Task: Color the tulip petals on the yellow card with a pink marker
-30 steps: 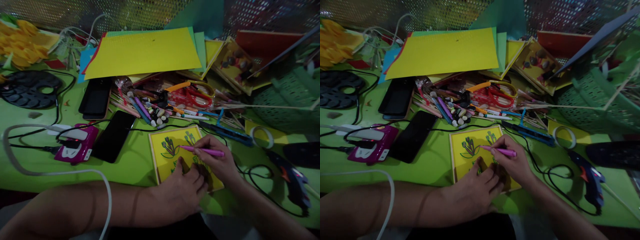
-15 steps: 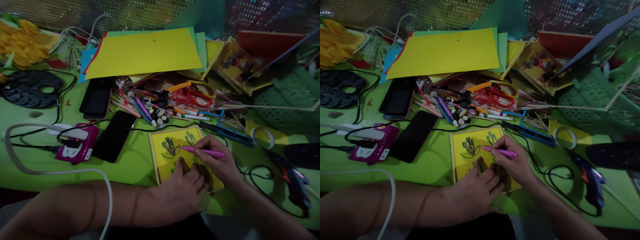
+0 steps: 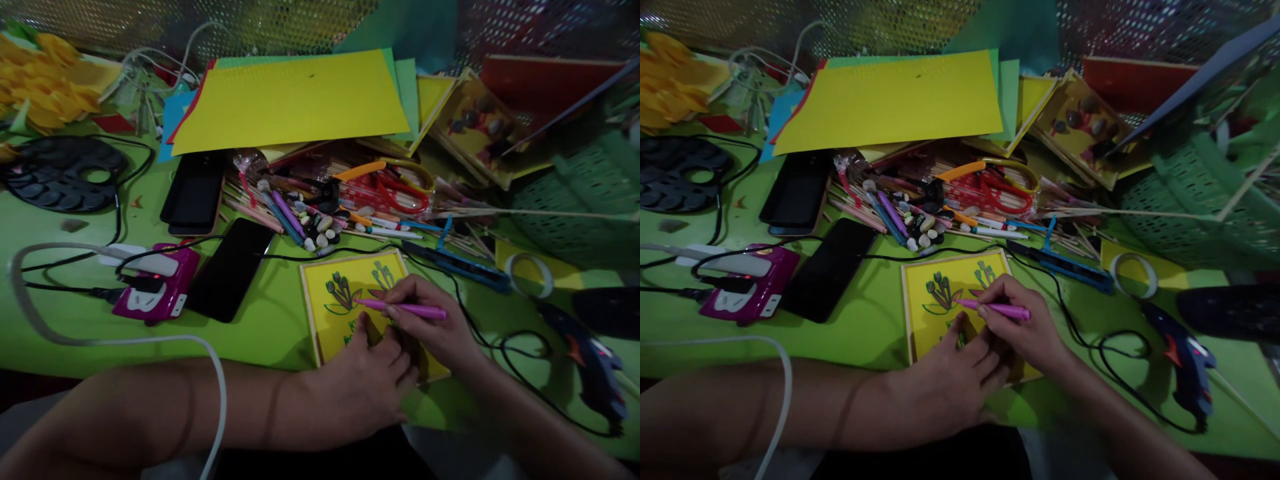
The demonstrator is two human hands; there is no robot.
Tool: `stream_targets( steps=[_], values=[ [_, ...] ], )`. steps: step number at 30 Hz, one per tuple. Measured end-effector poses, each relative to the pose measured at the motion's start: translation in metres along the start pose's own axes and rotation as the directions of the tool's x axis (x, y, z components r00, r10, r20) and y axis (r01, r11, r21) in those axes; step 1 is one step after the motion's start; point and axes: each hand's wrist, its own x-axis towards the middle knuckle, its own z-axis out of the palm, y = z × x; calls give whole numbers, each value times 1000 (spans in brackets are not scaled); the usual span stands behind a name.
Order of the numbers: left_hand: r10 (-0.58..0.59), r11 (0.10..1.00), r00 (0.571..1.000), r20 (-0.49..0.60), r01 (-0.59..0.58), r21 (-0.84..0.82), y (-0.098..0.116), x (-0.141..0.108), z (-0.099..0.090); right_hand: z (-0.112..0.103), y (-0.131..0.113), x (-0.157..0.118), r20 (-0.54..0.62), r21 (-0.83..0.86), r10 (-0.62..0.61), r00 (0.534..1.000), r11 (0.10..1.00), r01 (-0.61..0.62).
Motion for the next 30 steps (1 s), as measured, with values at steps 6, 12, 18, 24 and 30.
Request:
stream_targets(
  steps=[6,12,18,24,30],
  values=[
    [4,1000,1000,5,-3,-14,-1,0,-1,-1,1,-2,42,10,-2,999,1000,2],
    [-3,1000,1000,-7,3,-1,0,0,0,0,-1,-1,64,16,-22,998,1000,21],
    [2,1000,1000,-15,-1,4,-1,0,-2,1,-1,-1,27,9,4,1000,1000,-4],
    [5,1000,1000,15,-5,8,-2,1,-3,3,-2,1,-41,-23,-7,999,1000,6],
    [6,1000,1000,1,-6,6,-1,-1,0,3,-6,2,-88,-37,-27,996,999,24]
  ],
)
